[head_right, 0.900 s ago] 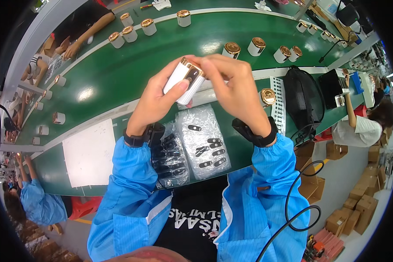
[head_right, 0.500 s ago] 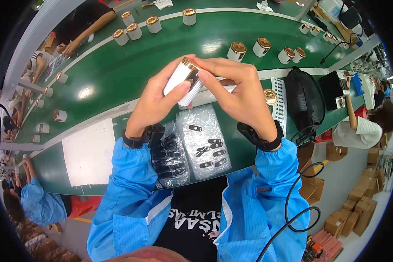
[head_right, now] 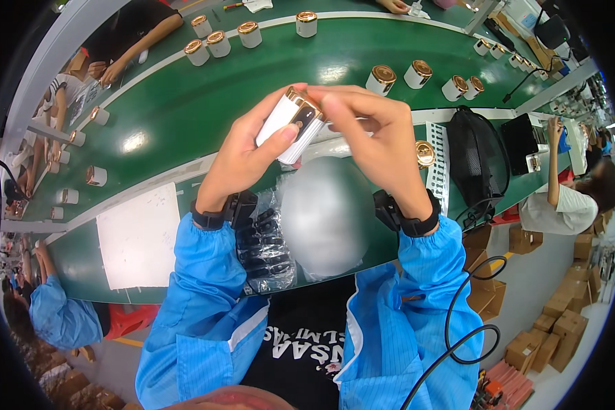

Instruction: The recorder is assembling small electronic device components, specifically attaching decorative or functional trim pieces to white plastic housings on a manufacturing assembly line.

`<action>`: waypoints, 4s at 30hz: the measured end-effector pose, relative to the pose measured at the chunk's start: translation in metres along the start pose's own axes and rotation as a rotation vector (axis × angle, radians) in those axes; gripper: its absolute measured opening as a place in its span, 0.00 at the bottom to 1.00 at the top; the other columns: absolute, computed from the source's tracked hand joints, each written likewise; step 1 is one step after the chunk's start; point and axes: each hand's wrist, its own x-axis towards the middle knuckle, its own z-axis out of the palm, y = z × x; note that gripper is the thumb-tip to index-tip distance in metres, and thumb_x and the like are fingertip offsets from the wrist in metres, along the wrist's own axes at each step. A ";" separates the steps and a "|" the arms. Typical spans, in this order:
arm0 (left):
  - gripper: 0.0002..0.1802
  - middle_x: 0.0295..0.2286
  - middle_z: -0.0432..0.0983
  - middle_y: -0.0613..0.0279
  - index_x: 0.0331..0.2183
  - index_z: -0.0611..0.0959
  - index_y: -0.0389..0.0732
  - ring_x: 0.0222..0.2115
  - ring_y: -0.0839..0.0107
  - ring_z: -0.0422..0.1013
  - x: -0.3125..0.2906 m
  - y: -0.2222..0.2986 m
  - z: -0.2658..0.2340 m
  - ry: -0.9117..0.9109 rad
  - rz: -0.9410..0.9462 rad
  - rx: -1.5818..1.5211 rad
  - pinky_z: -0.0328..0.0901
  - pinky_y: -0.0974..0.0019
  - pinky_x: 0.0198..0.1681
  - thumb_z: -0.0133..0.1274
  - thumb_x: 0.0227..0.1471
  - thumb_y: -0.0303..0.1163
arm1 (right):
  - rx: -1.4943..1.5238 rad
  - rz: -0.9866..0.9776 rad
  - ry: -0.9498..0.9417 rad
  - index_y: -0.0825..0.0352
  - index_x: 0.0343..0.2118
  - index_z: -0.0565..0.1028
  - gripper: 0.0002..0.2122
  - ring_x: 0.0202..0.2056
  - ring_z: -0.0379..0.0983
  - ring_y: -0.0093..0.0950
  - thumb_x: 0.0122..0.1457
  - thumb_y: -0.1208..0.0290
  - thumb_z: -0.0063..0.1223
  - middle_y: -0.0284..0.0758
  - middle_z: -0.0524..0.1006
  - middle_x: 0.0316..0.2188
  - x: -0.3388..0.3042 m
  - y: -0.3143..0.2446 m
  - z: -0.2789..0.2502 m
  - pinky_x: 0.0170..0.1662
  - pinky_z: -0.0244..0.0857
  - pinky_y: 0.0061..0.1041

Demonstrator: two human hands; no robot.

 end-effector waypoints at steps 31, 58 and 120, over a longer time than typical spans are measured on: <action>0.32 0.40 0.79 0.59 0.64 0.69 0.32 0.34 0.75 0.75 0.003 -0.006 0.012 0.043 -0.004 0.233 0.74 0.68 0.34 0.58 0.65 0.35 | -0.472 -0.305 -0.007 0.73 0.36 0.82 0.03 0.34 0.83 0.29 0.60 0.82 0.63 0.39 0.84 0.34 0.000 0.003 -0.018 0.34 0.77 0.25; 0.29 0.47 0.79 0.58 0.65 0.70 0.37 0.39 0.74 0.77 0.009 -0.022 0.000 0.108 -0.237 0.118 0.72 0.69 0.43 0.55 0.65 0.27 | -0.734 0.201 0.414 0.69 0.44 0.74 0.10 0.28 0.80 0.32 0.65 0.68 0.54 0.42 0.81 0.30 0.139 0.182 -0.327 0.33 0.74 0.30; 0.39 0.50 0.74 0.51 0.72 0.55 0.42 0.37 0.64 0.79 -0.019 0.038 -0.011 0.072 0.106 -0.180 0.80 0.59 0.39 0.51 0.66 0.34 | -1.163 0.093 -0.206 0.65 0.49 0.77 0.22 0.29 0.78 0.45 0.57 0.55 0.67 0.40 0.75 0.32 -0.091 0.054 -0.039 0.32 0.70 0.42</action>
